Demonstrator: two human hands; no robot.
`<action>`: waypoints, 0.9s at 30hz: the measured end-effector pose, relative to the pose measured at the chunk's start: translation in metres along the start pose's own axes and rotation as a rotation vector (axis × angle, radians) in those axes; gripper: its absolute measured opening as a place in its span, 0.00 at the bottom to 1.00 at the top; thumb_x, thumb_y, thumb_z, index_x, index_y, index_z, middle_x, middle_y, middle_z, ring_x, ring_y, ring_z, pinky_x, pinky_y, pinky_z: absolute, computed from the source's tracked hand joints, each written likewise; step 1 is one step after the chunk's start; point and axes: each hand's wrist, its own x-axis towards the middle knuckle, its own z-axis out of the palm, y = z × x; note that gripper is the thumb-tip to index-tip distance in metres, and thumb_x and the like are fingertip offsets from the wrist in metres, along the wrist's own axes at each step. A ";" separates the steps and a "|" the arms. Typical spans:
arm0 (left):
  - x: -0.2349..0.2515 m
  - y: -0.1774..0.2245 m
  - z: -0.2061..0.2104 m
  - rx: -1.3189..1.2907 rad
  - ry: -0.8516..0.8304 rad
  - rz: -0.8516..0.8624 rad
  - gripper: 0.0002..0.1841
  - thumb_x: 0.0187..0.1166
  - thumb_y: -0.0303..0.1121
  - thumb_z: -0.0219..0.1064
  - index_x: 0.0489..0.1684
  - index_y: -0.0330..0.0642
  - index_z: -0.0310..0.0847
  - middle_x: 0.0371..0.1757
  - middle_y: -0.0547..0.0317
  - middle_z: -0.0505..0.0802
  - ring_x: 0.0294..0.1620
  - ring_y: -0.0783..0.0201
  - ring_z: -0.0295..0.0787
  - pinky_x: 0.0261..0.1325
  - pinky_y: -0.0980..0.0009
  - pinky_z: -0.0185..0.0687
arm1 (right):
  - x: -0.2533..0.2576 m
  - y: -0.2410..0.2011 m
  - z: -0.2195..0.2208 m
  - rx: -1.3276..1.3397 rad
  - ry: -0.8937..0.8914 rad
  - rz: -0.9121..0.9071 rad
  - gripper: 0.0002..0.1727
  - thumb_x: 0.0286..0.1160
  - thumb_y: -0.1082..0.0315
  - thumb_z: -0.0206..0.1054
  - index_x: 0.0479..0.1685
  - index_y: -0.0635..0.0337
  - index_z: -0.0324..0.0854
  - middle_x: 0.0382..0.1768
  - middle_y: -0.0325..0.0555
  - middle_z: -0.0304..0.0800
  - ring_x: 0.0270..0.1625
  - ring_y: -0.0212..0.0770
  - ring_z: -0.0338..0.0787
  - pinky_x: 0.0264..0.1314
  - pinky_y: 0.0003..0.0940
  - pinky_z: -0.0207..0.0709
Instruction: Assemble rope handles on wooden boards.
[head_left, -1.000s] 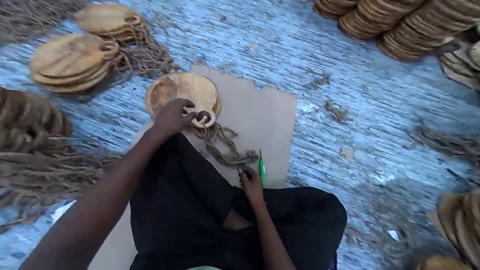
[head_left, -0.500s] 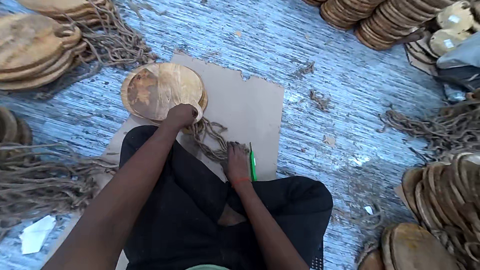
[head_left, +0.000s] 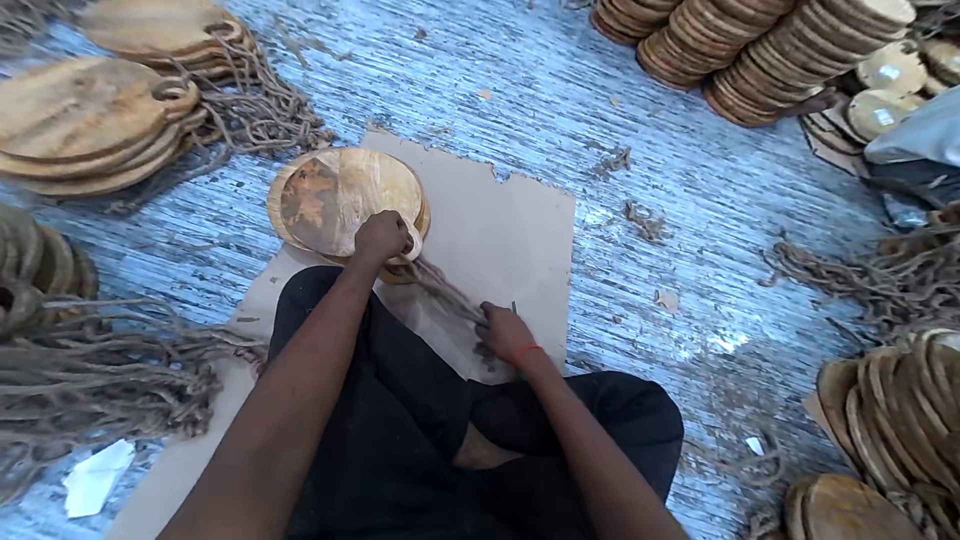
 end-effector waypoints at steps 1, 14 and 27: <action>-0.001 -0.003 -0.002 -0.147 0.078 -0.017 0.16 0.90 0.36 0.57 0.60 0.39 0.87 0.57 0.37 0.92 0.62 0.37 0.88 0.64 0.32 0.78 | -0.009 0.008 -0.017 0.069 0.020 -0.023 0.17 0.82 0.62 0.68 0.62 0.63 0.82 0.43 0.65 0.90 0.45 0.64 0.92 0.46 0.66 0.83; -0.075 0.025 0.113 -1.652 0.196 -0.619 0.43 0.90 0.61 0.50 0.93 0.36 0.47 0.92 0.35 0.58 0.91 0.38 0.54 0.85 0.37 0.55 | -0.032 -0.063 -0.146 0.277 -0.096 -0.056 0.18 0.90 0.56 0.61 0.42 0.65 0.82 0.27 0.49 0.85 0.25 0.41 0.84 0.32 0.39 0.80; -0.098 0.042 0.054 -2.340 0.424 -0.038 0.23 0.90 0.58 0.51 0.71 0.55 0.73 0.60 0.58 0.89 0.60 0.60 0.88 0.61 0.57 0.86 | -0.165 -0.067 -0.184 0.307 0.002 -0.323 0.17 0.79 0.46 0.62 0.40 0.49 0.85 0.18 0.32 0.79 0.17 0.30 0.78 0.19 0.28 0.75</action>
